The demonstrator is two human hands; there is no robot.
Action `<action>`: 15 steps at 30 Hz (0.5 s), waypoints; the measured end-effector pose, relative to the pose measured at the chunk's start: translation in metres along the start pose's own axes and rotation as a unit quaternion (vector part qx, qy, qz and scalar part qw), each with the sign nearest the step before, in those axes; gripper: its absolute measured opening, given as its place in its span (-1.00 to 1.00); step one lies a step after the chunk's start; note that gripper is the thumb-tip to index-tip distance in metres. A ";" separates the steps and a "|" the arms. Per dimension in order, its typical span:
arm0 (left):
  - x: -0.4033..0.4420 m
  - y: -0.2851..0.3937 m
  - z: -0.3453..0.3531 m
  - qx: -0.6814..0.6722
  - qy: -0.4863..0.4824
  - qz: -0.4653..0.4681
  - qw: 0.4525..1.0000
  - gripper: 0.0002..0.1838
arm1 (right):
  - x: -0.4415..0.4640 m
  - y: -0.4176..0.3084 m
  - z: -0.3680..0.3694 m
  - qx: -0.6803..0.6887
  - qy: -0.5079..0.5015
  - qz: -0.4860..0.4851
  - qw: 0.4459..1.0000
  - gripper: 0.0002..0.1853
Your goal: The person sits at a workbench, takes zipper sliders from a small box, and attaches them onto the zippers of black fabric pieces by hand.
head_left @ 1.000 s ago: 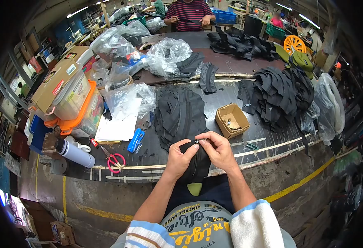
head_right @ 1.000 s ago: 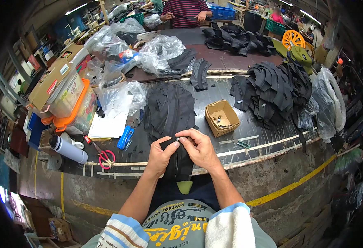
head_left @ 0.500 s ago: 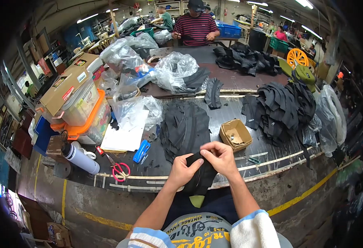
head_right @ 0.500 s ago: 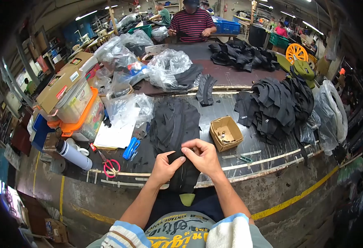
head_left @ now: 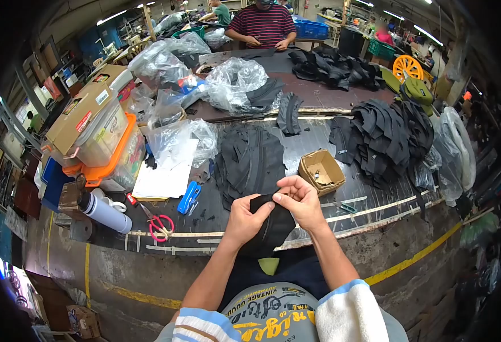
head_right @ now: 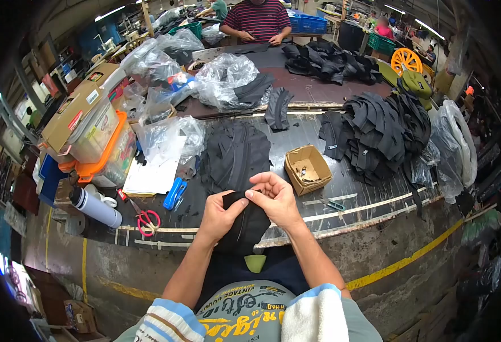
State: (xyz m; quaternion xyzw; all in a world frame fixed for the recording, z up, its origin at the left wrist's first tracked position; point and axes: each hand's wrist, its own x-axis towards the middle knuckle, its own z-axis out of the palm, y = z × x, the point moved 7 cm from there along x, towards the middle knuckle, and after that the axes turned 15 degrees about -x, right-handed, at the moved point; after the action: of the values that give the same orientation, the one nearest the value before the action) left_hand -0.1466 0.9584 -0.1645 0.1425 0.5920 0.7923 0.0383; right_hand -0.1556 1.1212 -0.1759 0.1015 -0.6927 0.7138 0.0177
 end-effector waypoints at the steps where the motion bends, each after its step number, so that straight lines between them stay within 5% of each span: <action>1: 0.000 -0.001 -0.001 0.004 0.000 -0.012 1.000 -0.89 | -0.001 -0.003 0.001 -0.002 -0.002 -0.002 1.000 -0.65; 15: -0.005 -0.001 0.008 -0.007 -0.013 -0.028 0.999 -0.88 | -0.006 -0.008 -0.010 0.046 0.004 0.028 0.999 -0.56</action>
State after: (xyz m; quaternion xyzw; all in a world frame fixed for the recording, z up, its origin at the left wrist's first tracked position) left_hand -0.1398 0.9646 -0.1642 0.1362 0.5892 0.7934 0.0692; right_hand -0.1494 1.1319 -0.1693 0.0796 -0.6616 0.7456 -0.0046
